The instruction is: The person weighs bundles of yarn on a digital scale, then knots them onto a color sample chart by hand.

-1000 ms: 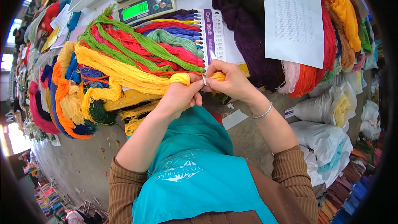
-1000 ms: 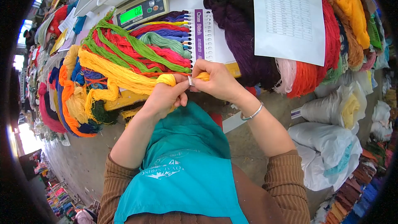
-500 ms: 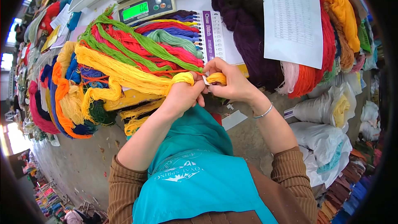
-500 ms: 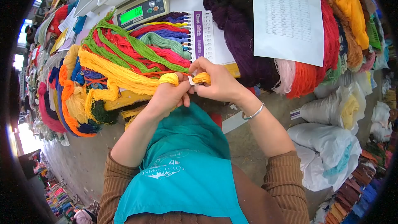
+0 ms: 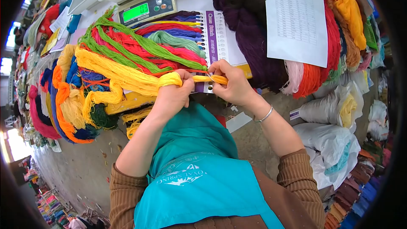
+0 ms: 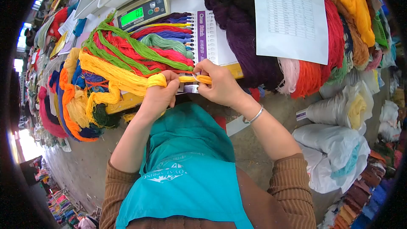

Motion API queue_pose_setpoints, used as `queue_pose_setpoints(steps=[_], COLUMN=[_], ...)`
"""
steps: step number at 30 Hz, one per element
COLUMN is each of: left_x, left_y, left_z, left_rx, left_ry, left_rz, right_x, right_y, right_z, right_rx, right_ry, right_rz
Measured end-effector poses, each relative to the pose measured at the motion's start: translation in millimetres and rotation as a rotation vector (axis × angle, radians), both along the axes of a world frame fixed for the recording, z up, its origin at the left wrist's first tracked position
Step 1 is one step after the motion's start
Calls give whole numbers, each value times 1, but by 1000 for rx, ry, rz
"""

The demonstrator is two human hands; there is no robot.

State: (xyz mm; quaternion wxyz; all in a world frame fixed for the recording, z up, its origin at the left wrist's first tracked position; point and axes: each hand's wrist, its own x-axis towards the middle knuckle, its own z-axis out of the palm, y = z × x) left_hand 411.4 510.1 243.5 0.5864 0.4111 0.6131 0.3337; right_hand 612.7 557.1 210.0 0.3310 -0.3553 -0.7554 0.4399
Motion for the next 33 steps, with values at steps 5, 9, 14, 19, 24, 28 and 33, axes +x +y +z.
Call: queue_pose_setpoints(steps=[5,9,14,19,24,28,33], left_x=[3,9,-2,-31,-17,-8,-11], left_y=[0,-2,-3,-7,-8,-9,-9], left_z=[21,-1,-2,2,9,10,-2], left_rx=[-221,-80,-82,-99,-128,-156,-217], left_ry=[-241,-223,-242,-337,-417,-591,-864], left_rz=[142,66,113,164,168,238,277], right_x=[-3,-2,-2,-4,-5,-7,-12], right_y=[-1,-1,-1,-1,-1,-2,-5], right_z=[-6,-2,-3,-6,-5,-9,-13], right_rx=[16,14,18,72,95,158,301], right_ry=[64,44,18,13,-52,-67,-104], right_rz=[-30,-36,-34,-20,-17,-19,-56])
